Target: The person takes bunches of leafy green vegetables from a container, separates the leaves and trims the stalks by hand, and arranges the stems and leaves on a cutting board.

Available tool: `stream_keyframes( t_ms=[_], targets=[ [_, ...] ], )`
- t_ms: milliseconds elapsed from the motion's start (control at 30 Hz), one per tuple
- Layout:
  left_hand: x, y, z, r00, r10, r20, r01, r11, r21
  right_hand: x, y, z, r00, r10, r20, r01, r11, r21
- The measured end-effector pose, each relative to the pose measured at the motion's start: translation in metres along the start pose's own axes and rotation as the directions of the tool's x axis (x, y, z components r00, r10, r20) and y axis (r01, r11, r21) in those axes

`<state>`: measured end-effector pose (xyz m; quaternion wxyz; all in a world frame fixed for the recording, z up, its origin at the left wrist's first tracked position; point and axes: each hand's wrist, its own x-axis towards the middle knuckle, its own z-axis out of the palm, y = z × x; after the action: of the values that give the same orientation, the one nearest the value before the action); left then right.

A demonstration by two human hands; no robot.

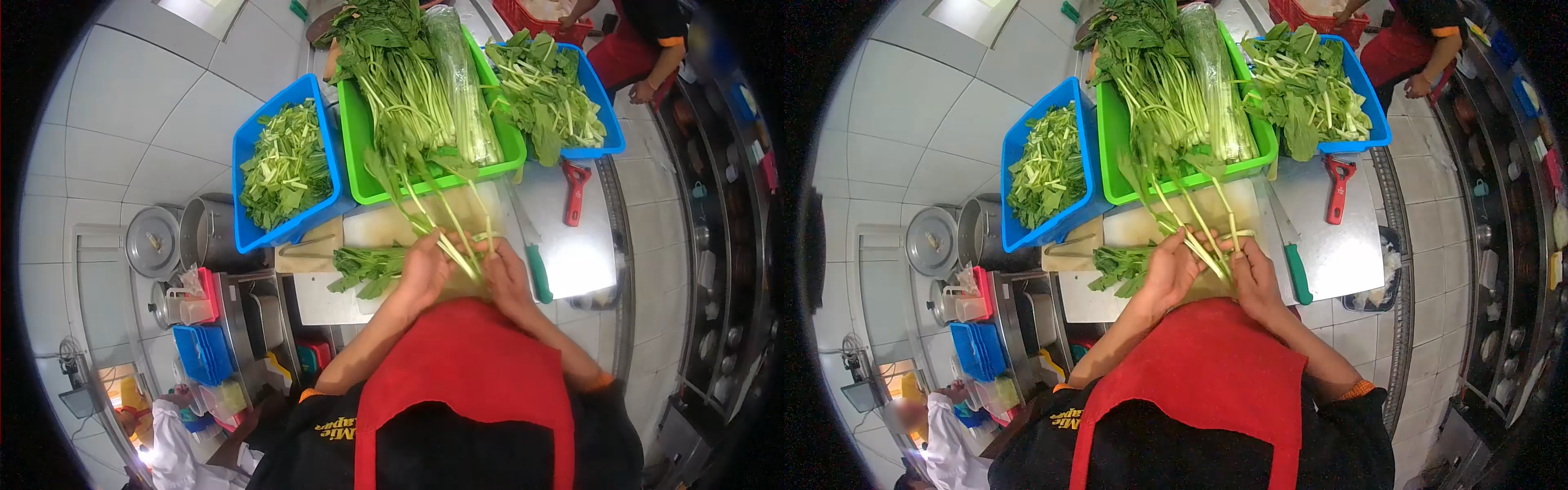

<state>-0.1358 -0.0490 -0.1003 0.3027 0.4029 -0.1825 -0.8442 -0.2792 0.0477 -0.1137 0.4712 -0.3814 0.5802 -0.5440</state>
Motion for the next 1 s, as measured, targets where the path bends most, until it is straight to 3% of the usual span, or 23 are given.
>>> stream_keyframes(
  t_ms=[100,167,233,300,367,500,567,633,733,833,900,967,1000],
  targets=[
    [0.006,-0.013,-0.006,0.998,0.009,0.056,-0.005,0.997,-0.072,0.003,0.01,0.003,0.999,-0.038,0.013,0.037,0.997,0.07],
    [0.012,-0.014,-0.017,0.999,0.034,0.017,-0.032,0.992,-0.121,-0.001,0.002,-0.001,0.992,-0.112,-0.055,0.104,0.985,-0.138],
    [0.012,-0.007,-0.018,0.998,0.059,-0.016,-0.061,0.984,-0.169,-0.007,-0.005,-0.009,0.989,-0.114,-0.09,0.095,0.977,-0.191],
    [0.009,0.001,-0.019,0.986,0.113,-0.126,-0.126,0.987,-0.101,-0.007,-0.018,-0.018,0.985,-0.118,-0.122,0.086,0.966,-0.244],
    [0.005,0.007,-0.019,0.985,0.124,-0.118,-0.137,0.985,-0.104,-0.007,-0.038,-0.028,0.941,-0.278,-0.191,0.199,0.915,-0.351],
    [-0.004,0.013,-0.01,0.989,0.146,-0.035,-0.15,0.976,-0.159,0.01,-0.093,-0.047,0.879,-0.394,-0.27,0.258,0.867,-0.426],
    [-0.002,0.009,-0.017,0.968,0.252,-0.02,-0.248,0.964,0.098,0.034,-0.11,-0.063,0.655,-0.725,-0.211,0.517,0.634,-0.575],
    [-0.004,0.013,-0.016,0.968,0.249,0.007,-0.249,0.966,0.073,0.053,-0.141,-0.072,0.489,-0.853,-0.182,0.589,0.477,-0.653],
    [-0.012,0.023,-0.01,0.97,0.238,0.042,-0.237,0.971,-0.017,0.077,-0.167,-0.087,0.416,-0.868,-0.271,0.641,0.491,-0.59],
    [-0.017,0.023,-0.013,0.968,0.227,0.109,-0.221,0.973,-0.07,0.102,-0.183,-0.099,0.371,-0.851,-0.371,0.644,0.524,-0.557],
    [-0.016,0.02,-0.015,0.957,0.242,0.16,-0.231,0.969,-0.087,0.118,-0.189,-0.106,0.311,-0.882,-0.354,0.604,0.471,-0.643],
    [-0.018,0.017,-0.011,0.947,0.259,0.19,-0.243,0.965,-0.1,0.13,-0.192,-0.106,0.2,-0.93,-0.307,0.387,0.363,-0.847],
    [-0.016,0.016,-0.017,0.945,0.246,0.213,-0.225,0.967,-0.12,0.138,-0.188,-0.109,0.165,-0.955,-0.247,0.372,0.292,-0.881]
  ],
)
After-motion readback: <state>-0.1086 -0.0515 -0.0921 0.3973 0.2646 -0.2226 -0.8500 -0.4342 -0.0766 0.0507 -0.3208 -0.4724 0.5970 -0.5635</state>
